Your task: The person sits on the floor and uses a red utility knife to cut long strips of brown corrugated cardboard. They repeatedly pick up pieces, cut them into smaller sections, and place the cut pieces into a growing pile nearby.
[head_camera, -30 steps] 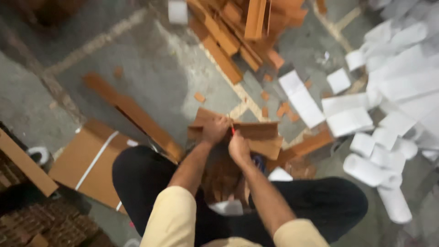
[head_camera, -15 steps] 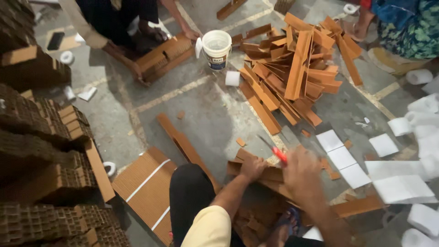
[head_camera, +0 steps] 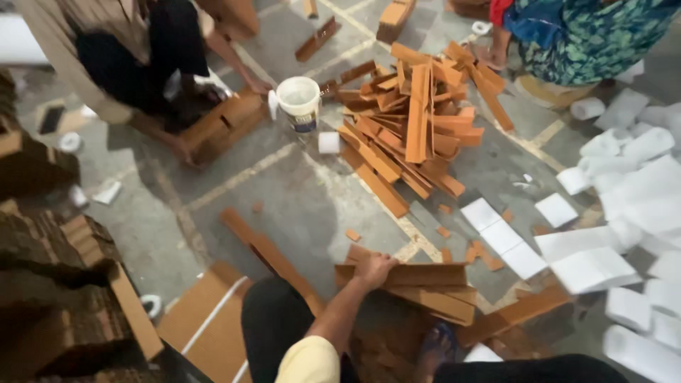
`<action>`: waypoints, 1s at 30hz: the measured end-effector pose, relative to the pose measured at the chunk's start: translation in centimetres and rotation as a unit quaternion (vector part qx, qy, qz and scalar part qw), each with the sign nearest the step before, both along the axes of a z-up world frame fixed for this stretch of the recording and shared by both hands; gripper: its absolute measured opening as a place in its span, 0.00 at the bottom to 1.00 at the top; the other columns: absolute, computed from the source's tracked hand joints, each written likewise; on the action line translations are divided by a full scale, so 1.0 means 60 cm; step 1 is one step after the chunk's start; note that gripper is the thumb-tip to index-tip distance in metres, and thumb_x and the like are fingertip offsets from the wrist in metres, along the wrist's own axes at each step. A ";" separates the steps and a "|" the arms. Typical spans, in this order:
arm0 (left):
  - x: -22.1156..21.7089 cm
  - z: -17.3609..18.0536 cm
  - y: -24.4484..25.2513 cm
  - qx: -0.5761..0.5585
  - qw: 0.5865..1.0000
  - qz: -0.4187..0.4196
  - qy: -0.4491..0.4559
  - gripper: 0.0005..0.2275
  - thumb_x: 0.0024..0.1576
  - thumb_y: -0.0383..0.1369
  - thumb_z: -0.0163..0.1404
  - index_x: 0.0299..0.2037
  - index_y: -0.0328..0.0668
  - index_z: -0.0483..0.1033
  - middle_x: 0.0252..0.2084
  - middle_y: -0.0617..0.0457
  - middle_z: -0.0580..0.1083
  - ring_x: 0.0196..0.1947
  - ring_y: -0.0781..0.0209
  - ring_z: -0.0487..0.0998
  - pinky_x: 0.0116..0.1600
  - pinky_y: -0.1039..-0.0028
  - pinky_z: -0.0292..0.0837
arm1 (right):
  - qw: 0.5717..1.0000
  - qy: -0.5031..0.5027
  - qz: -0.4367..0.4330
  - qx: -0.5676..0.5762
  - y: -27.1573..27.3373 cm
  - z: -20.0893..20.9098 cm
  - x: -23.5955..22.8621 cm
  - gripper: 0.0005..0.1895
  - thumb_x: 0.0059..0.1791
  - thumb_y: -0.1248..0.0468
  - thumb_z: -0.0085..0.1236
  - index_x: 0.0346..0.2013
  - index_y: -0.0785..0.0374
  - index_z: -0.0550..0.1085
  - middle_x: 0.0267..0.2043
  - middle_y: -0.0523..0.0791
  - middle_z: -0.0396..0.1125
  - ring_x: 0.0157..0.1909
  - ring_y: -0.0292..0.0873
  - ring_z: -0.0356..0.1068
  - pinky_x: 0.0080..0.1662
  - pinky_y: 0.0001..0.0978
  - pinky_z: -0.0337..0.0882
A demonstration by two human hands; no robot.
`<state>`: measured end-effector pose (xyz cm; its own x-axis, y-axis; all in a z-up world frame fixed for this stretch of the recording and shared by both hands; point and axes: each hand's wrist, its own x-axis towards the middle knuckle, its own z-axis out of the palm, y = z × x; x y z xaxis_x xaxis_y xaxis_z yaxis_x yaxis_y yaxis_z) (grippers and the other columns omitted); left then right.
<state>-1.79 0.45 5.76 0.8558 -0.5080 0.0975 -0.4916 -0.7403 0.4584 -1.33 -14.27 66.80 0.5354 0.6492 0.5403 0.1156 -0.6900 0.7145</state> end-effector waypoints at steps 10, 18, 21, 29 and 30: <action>0.002 0.001 -0.006 0.033 0.998 0.008 -0.044 0.12 0.57 0.30 0.44 0.45 0.53 0.80 0.43 0.51 0.79 0.45 0.48 0.80 0.47 0.56 0.76 | 0.914 0.345 -0.067 0.200 -0.078 -0.357 0.060 0.23 0.55 0.53 0.42 0.55 0.66 0.69 0.78 0.55 0.45 0.79 0.53 0.42 0.71 0.65 0.30; 0.020 -0.032 -0.023 0.073 0.996 -0.003 -0.053 0.08 0.56 0.31 0.46 0.39 0.50 0.79 0.41 0.52 0.79 0.44 0.50 0.81 0.45 0.56 0.76 | 0.747 0.447 -0.103 0.482 -0.073 -0.706 -0.045 0.17 0.54 0.54 0.45 0.51 0.61 0.69 0.38 0.58 0.73 0.38 0.66 0.73 0.38 0.59 0.71; 0.035 -0.053 -0.040 0.104 0.994 0.011 -0.041 0.06 0.61 0.33 0.46 0.42 0.46 0.76 0.41 0.48 0.78 0.42 0.49 0.81 0.43 0.57 0.77 | 0.699 0.441 -0.174 0.535 -0.061 -0.809 -0.109 0.18 0.54 0.53 0.47 0.51 0.62 0.67 0.31 0.61 0.71 0.36 0.69 0.71 0.39 0.64 0.68; 0.028 -0.039 -0.039 0.097 0.995 0.027 -0.002 0.07 0.59 0.32 0.45 0.40 0.46 0.77 0.44 0.50 0.78 0.48 0.50 0.80 0.47 0.60 0.79 | 0.761 0.363 -0.085 0.532 -0.053 -0.982 -0.185 0.15 0.54 0.56 0.48 0.48 0.64 0.65 0.34 0.62 0.71 0.34 0.71 0.71 0.34 0.62 0.70; 0.025 -0.034 -0.040 0.094 0.995 0.030 0.003 0.07 0.59 0.32 0.45 0.41 0.46 0.77 0.45 0.49 0.77 0.49 0.50 0.79 0.47 0.60 0.79 | 0.731 0.402 -0.125 0.537 -0.052 -0.989 -0.192 0.16 0.54 0.56 0.48 0.50 0.63 0.65 0.33 0.62 0.71 0.34 0.71 0.71 0.35 0.64 0.69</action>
<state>-0.30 -1.94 3.73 0.8853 -0.4649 -0.0007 -0.4416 -0.8414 0.3116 -12.88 -17.40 7.48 0.9896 -0.0912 0.1116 -0.0260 -0.8747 -0.4840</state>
